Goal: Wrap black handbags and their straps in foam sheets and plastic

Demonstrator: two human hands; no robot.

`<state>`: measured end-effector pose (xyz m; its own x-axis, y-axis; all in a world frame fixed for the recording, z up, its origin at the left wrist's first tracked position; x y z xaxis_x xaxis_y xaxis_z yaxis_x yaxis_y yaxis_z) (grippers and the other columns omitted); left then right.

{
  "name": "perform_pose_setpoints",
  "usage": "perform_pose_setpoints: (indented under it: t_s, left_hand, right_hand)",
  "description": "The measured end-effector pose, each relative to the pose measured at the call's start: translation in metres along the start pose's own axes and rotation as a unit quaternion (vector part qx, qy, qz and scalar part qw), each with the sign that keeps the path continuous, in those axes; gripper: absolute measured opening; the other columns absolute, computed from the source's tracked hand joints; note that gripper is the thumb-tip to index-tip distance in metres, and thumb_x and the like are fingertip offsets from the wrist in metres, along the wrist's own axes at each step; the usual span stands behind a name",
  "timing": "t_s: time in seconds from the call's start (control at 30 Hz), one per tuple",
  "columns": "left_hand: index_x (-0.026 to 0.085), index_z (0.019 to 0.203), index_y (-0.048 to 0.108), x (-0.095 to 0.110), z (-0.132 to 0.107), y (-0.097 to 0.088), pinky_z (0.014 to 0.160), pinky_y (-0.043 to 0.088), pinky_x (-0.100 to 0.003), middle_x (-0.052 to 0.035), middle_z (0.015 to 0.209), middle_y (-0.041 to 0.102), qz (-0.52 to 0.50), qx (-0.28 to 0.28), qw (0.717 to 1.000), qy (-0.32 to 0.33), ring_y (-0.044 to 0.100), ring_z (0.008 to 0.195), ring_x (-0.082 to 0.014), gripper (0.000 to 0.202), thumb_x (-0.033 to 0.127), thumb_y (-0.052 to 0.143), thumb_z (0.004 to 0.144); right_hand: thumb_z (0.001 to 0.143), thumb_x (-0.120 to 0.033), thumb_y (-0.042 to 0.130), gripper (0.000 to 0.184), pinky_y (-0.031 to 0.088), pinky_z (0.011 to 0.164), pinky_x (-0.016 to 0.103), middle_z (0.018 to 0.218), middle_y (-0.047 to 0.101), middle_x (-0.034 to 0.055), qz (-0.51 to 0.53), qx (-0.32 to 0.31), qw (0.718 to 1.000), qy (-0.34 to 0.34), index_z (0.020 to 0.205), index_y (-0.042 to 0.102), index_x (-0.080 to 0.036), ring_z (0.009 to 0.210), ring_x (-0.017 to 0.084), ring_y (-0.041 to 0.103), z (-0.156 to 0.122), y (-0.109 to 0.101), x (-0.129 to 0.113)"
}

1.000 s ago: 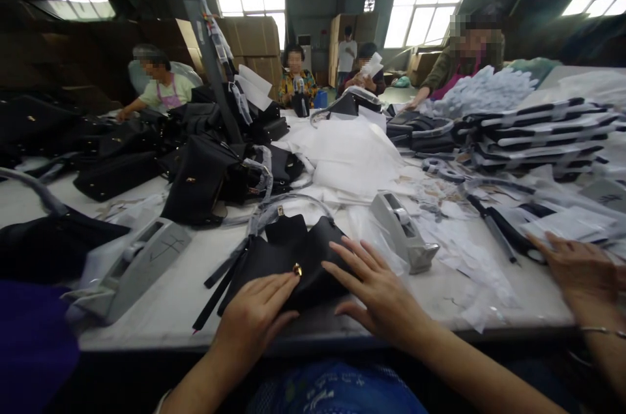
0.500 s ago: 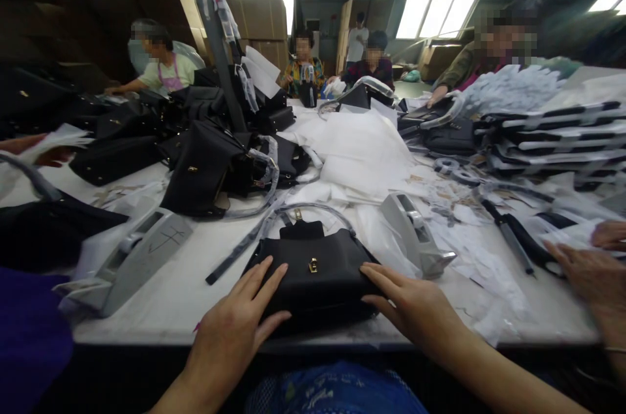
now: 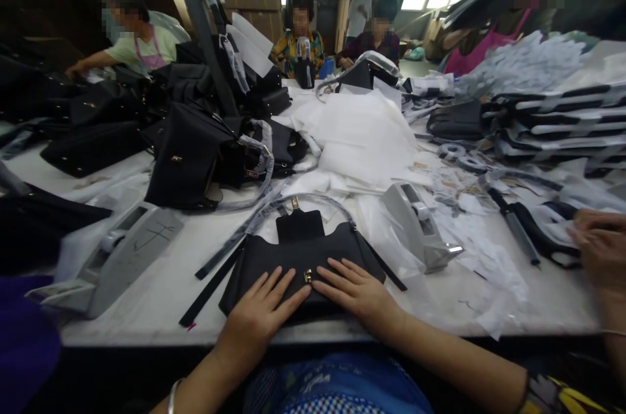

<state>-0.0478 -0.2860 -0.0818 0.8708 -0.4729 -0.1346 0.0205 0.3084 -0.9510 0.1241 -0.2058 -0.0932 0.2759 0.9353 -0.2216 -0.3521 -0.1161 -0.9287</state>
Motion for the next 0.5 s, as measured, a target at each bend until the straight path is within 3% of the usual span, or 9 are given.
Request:
perform_pose_setpoints:
  t_s: [0.13,0.23,0.37,0.43,0.5]
  left_hand:
    - [0.032,0.152,0.034,0.009,-0.010,0.014,0.107,0.046,-0.052,-0.0093,0.156,0.041,-0.029,-0.014,0.999,-0.032,0.038,0.143,-0.0304,0.072,0.001,0.040,0.087]
    - [0.033,0.150,0.039,0.014,0.000,0.017,0.105,0.046,-0.057,-0.0138,0.156,0.039,-0.034,-0.027,0.998,-0.045,0.038,0.142,-0.0352,0.065,0.012,0.051,0.089]
    - [0.034,0.149,0.040,0.017,0.009,0.018,0.105,0.047,-0.054,-0.0138,0.153,0.043,-0.009,0.008,0.999,-0.051,0.044,0.139,-0.0343,0.064,0.018,0.056,0.089]
    - [0.033,0.150,0.038,0.019,0.007,0.021,0.104,0.047,-0.050,-0.0129,0.153,0.045,0.017,0.038,0.998,-0.044,0.047,0.137,-0.0328,0.064,0.025,0.057,0.090]
    - [0.032,0.150,0.038,0.019,0.004,0.027,0.103,0.046,-0.046,-0.0128,0.150,0.048,0.053,0.073,0.996,-0.028,0.051,0.134,-0.0315,0.064,0.030,0.058,0.089]
  right_hand:
    - [0.100,-0.013,0.044,0.051,0.035,0.117,0.051,0.148,0.051,0.0034,0.030,0.008,0.999,0.003,0.148,0.043,-0.028,0.145,0.023,0.034,-0.012,0.021,0.002]
    - [0.093,-0.005,0.042,0.056,0.034,0.117,0.051,0.149,0.050,0.0047,0.065,-0.014,0.998,0.018,0.145,0.048,-0.025,0.144,0.022,0.036,-0.010,0.022,0.004]
    - [0.080,-0.010,0.053,0.063,0.029,0.120,0.050,0.149,0.049,0.0082,0.126,-0.048,0.990,0.044,0.143,0.051,-0.018,0.143,0.025,0.039,-0.002,0.001,0.003]
    - [0.085,-0.022,0.060,0.052,0.032,0.119,0.045,0.143,0.057,0.0083,0.159,-0.052,0.984,0.060,0.136,0.058,-0.018,0.137,0.024,0.048,0.006,-0.013,0.000]
    - [0.094,-0.033,0.057,0.036,0.041,0.112,0.036,0.128,0.068,0.0075,0.164,-0.046,0.982,0.081,0.126,0.065,-0.018,0.122,0.020,0.060,0.019,-0.023,-0.001]
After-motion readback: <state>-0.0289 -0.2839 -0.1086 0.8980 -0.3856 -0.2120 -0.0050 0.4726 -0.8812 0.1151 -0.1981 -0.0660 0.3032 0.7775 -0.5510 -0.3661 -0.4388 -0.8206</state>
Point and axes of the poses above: each hand's wrist, its own z-axis towards the middle knuckle, its own y-axis out of the palm, x = y × z, the point moved 7 cm from there along z, towards the middle knuckle
